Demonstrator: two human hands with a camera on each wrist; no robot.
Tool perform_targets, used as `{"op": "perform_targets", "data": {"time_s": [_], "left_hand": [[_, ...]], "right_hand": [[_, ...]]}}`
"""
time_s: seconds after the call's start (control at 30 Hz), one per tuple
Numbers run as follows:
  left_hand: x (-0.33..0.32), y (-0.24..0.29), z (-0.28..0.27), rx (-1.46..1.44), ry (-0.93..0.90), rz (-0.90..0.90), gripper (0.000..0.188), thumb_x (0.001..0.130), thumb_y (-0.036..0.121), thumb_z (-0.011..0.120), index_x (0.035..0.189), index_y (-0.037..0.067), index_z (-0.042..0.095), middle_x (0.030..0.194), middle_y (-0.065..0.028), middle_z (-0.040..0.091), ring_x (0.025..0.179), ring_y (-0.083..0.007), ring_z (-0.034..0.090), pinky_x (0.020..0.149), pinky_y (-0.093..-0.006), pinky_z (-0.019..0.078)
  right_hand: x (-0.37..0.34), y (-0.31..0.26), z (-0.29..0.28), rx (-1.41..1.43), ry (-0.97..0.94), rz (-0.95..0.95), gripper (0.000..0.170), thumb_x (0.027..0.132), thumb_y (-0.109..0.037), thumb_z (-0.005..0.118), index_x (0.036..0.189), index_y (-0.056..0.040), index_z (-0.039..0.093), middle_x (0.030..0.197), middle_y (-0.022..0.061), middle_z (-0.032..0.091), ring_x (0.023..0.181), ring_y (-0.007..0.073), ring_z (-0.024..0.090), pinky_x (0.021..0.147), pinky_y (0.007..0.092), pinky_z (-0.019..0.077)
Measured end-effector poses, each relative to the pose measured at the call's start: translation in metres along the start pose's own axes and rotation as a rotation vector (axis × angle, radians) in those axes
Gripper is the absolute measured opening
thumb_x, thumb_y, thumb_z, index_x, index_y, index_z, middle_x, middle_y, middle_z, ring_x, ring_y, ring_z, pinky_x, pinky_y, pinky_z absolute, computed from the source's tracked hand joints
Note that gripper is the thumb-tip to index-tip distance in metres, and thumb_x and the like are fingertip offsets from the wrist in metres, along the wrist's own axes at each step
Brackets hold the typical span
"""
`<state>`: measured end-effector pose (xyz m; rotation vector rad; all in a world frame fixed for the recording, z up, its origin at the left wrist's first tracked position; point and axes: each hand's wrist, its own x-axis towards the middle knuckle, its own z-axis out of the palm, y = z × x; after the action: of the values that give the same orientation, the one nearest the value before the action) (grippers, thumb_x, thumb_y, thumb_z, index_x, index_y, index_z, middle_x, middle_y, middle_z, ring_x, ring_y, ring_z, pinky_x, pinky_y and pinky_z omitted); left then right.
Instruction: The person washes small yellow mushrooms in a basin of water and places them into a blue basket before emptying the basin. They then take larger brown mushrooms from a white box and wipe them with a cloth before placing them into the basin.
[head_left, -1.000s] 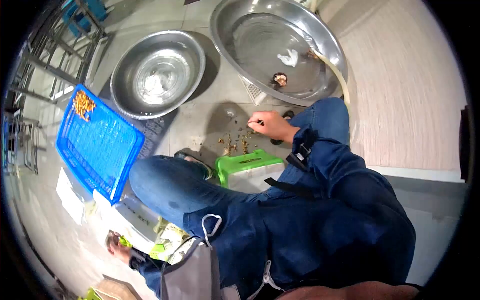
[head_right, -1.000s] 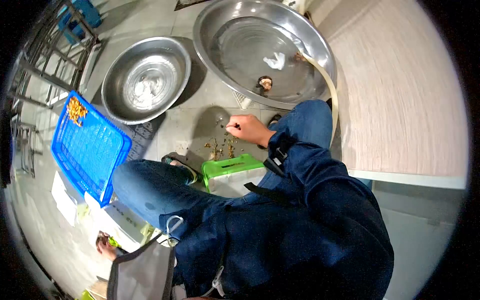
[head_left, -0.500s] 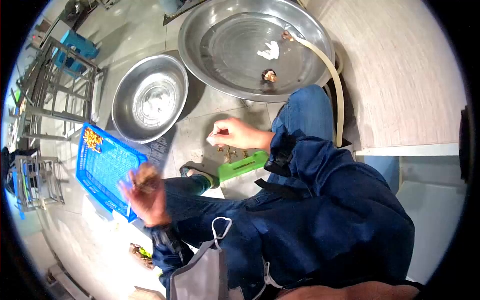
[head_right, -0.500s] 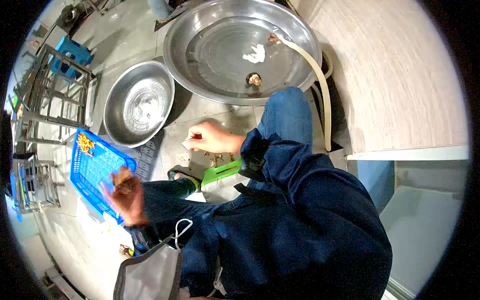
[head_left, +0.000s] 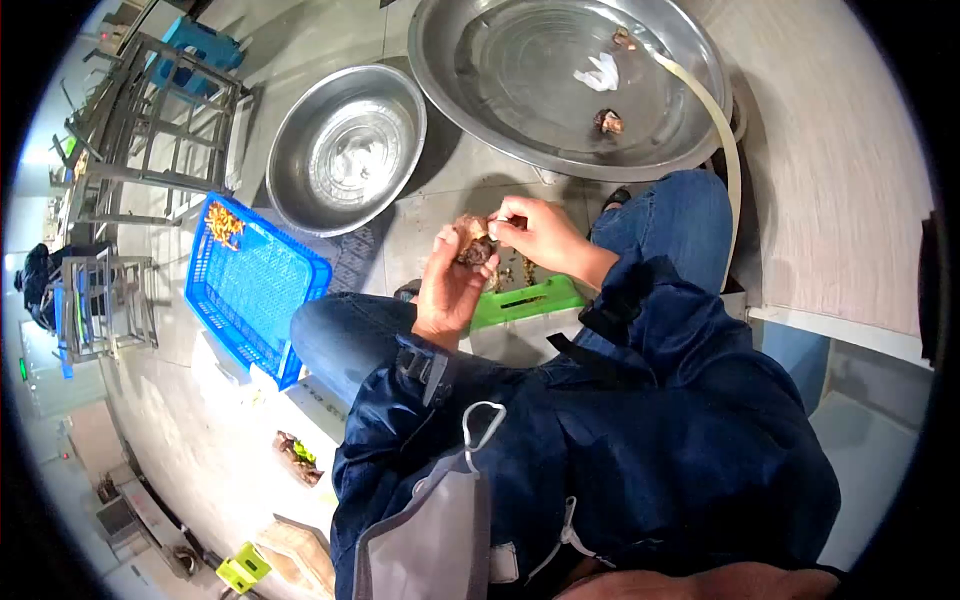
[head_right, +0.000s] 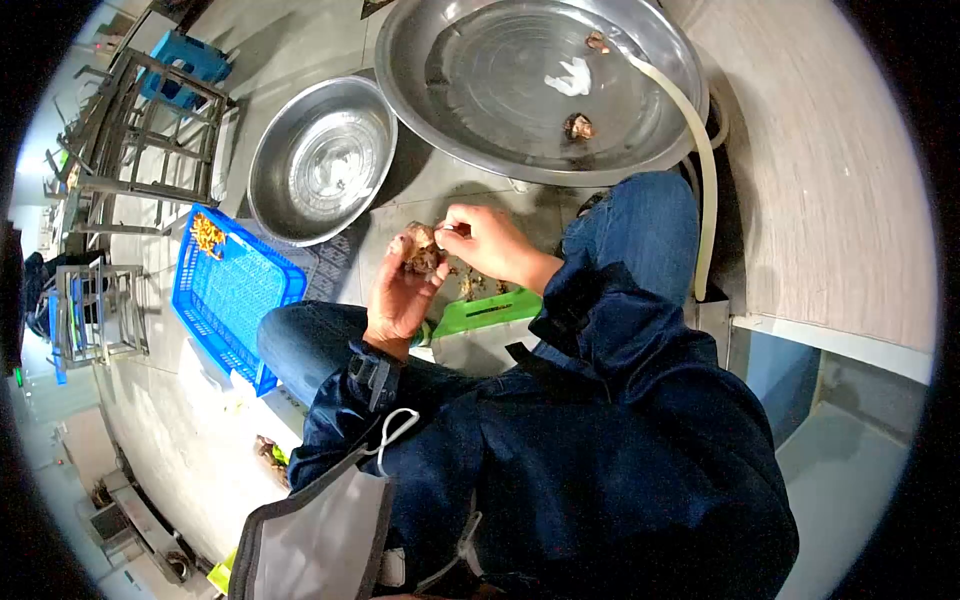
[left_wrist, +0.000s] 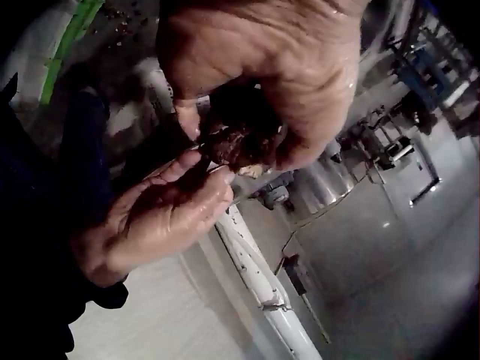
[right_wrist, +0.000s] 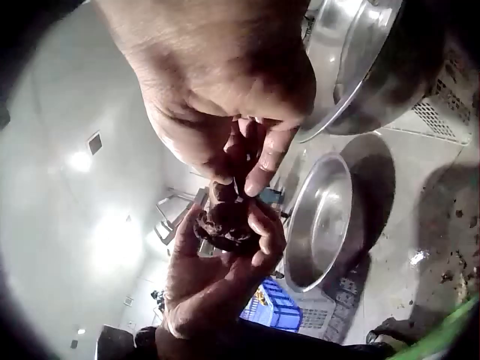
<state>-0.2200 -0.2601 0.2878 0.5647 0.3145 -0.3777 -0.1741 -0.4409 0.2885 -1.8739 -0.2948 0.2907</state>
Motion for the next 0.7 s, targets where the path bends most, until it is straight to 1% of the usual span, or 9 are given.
{"op": "perform_targets", "data": {"time_s": [0.03, 0.13, 0.17, 0.3, 0.37, 0.47, 0.6, 0.63, 0.7], "left_hand": [[-0.001, 0.0, 0.005, 0.028, 0.011, 0.018, 0.028, 0.094, 0.022, 0.06, 0.119, 0.011, 0.053, 0.112, -0.0043, 0.061, 0.102, -0.0206, 0.06, 0.086, -0.0356, 0.0512], [-0.005, 0.002, 0.002, 0.137, 0.044, 0.037, 0.034, 0.092, 0.012, 0.062, 0.124, 0.007, 0.05, 0.115, -0.0068, 0.06, 0.106, -0.02, 0.059, 0.092, -0.0355, 0.0502], [-0.007, 0.004, 0.0, 0.177, 0.056, 0.04, 0.037, 0.092, 0.009, 0.062, 0.126, 0.005, 0.05, 0.116, -0.0077, 0.06, 0.107, -0.0194, 0.059, 0.093, -0.0353, 0.0498], [-0.017, 0.004, -0.009, 0.413, 0.162, 0.209, 0.044, 0.087, 0.0, 0.065, 0.129, -0.003, 0.05, 0.116, -0.0096, 0.061, 0.102, -0.0149, 0.06, 0.091, -0.0288, 0.0501], [-0.019, 0.003, -0.018, 0.523, 0.134, 0.23, 0.042, 0.086, -0.002, 0.065, 0.126, -0.003, 0.053, 0.112, -0.0084, 0.064, 0.098, -0.0143, 0.061, 0.089, -0.0285, 0.0511], [-0.02, -0.002, -0.023, 0.551, 0.131, 0.213, 0.038, 0.085, -0.005, 0.065, 0.122, -0.003, 0.057, 0.108, -0.007, 0.065, 0.095, -0.0129, 0.062, 0.087, -0.0272, 0.0519], [-0.02, 0.003, -0.022, 0.577, 0.128, 0.2, 0.037, 0.085, -0.004, 0.066, 0.121, -0.002, 0.057, 0.109, -0.0072, 0.065, 0.096, -0.0124, 0.062, 0.087, -0.0267, 0.0515], [-0.019, 0.003, -0.025, 0.635, 0.126, 0.219, 0.037, 0.085, -0.003, 0.066, 0.121, -0.002, 0.057, 0.109, -0.008, 0.065, 0.095, -0.0135, 0.063, 0.087, -0.0282, 0.0521], [-0.016, 0.001, -0.032, 0.807, 0.111, 0.281, 0.035, 0.085, -0.004, 0.066, 0.119, -0.002, 0.057, 0.108, -0.0084, 0.066, 0.093, -0.0148, 0.064, 0.087, -0.0299, 0.0531]], "right_hand": [[-0.001, 0.004, 0.001, 0.038, 0.007, -0.033, 0.022, 0.087, -0.023, 0.065, 0.093, -0.0015, 0.063, 0.083, 0.0138, 0.067, 0.073, 0.023, 0.066, 0.067, 0.0337, 0.0494], [-0.004, -0.005, -0.005, -0.072, 0.028, -0.108, 0.022, 0.088, -0.023, 0.064, 0.093, -0.0017, 0.063, 0.084, 0.0132, 0.068, 0.076, 0.026, 0.066, 0.068, 0.0347, 0.0496], [-0.005, -0.01, -0.007, -0.071, 0.012, -0.063, 0.022, 0.088, -0.024, 0.064, 0.093, -0.0017, 0.063, 0.085, 0.0135, 0.068, 0.077, 0.0276, 0.066, 0.069, 0.0351, 0.0499], [-0.002, -0.014, -0.006, 0.145, -0.09, 0.01, 0.022, 0.089, -0.023, 0.066, 0.091, -0.0007, 0.062, 0.086, 0.0125, 0.069, 0.082, 0.0189, 0.067, 0.07, 0.0323, 0.0498], [-0.003, -0.015, -0.002, 0.262, -0.184, -0.018, 0.022, 0.089, -0.021, 0.067, 0.09, -0.0001, 0.061, 0.088, 0.0124, 0.069, 0.085, 0.0161, 0.067, 0.071, 0.0309, 0.0501], [-0.004, -0.012, 0.004, 0.076, -0.224, -0.043, 0.02, 0.089, -0.018, 0.067, 0.087, 0.0008, 0.06, 0.09, 0.0131, 0.07, 0.09, 0.0148, 0.066, 0.074, 0.0295, 0.0507], [0.007, -0.008, -0.006, 0.295, -0.342, 0.036, 0.018, 0.092, -0.013, 0.063, 0.085, 0.0023, 0.058, 0.102, 0.0114, 0.068, 0.095, 0.0125, 0.062, 0.079, 0.0289, 0.0504], [0.008, -0.009, -0.006, 0.235, -0.351, 0.048, 0.019, 0.091, -0.013, 0.064, 0.081, 0.0016, 0.055, 0.097, 0.0108, 0.068, 0.098, 0.0139, 0.063, 0.08, 0.0289, 0.0504], [0.003, -0.012, 0.001, 0.156, -0.277, -0.013, 0.022, 0.09, -0.015, 0.065, 0.08, 0.0016, 0.057, 0.084, 0.0097, 0.067, 0.09, 0.0142, 0.065, 0.073, 0.0288, 0.0503]]}}
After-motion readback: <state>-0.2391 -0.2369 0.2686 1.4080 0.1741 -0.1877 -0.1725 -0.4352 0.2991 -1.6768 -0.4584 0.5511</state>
